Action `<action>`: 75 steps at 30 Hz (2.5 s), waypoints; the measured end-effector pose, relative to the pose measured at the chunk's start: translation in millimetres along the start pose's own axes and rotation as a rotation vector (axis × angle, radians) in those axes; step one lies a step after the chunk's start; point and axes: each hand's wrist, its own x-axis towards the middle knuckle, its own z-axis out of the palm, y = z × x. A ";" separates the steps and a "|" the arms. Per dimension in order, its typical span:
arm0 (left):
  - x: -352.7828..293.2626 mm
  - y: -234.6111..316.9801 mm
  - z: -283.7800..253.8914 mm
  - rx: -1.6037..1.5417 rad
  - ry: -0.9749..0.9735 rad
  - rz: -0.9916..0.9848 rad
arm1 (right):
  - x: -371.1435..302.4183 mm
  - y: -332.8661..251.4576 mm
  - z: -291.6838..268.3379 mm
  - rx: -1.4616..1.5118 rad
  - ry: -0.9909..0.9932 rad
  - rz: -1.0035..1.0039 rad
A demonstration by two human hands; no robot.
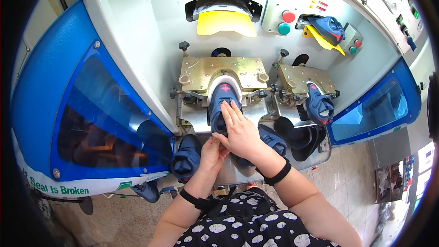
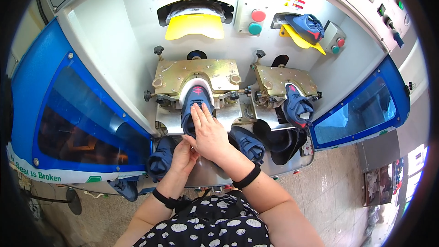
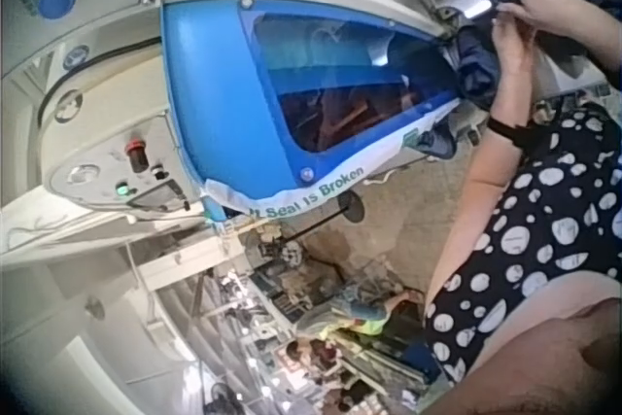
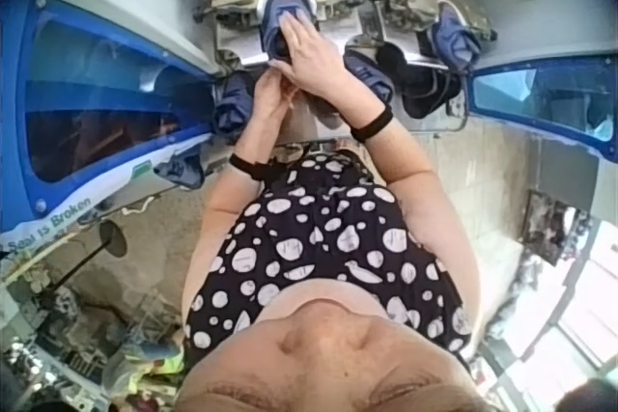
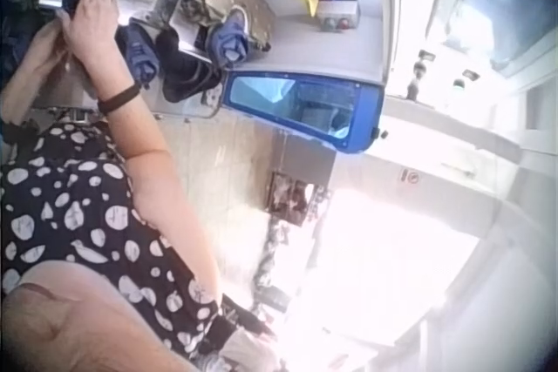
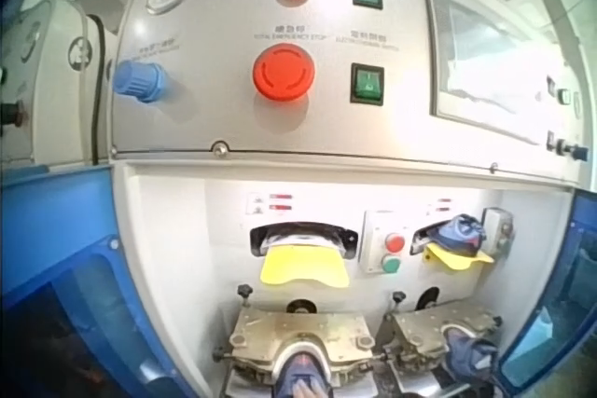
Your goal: Operating a specialized lasting and molding machine to form and set the shapes of shoes.
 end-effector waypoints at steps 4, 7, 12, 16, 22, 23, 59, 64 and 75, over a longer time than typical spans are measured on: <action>-0.2 0.9 2.2 0.050 0.004 -0.001 | -0.4 8.1 -11.2 0.108 0.006 -0.015; -4.4 4.5 7.3 0.035 0.009 0.013 | -9.2 34.2 -24.8 0.388 0.082 -0.099; -15.0 13.6 11.6 0.032 0.054 0.003 | -90.0 87.5 -35.2 0.391 0.182 0.003; -31.1 -13.7 10.6 0.305 0.129 -0.060 | -191.0 125.9 -32.2 0.163 0.204 -0.154; -42.3 -95.1 30.0 1.356 -0.164 0.283 | -300.3 237.6 -36.5 -0.211 0.126 -0.201; -39.1 -101.9 37.0 1.546 -0.199 0.401 | -309.5 255.6 -35.1 -0.255 0.152 -0.211; -30.8 -153.6 188.0 0.284 -0.619 -0.612 | -320.4 174.3 -113.2 2.164 0.451 0.360; -44.7 -102.2 175.8 0.197 -0.515 -0.313 | -296.3 161.9 -100.1 1.477 0.416 0.341; -145.5 -7.5 44.4 0.115 -0.132 0.069 | -152.4 51.0 -82.9 0.612 0.022 -0.697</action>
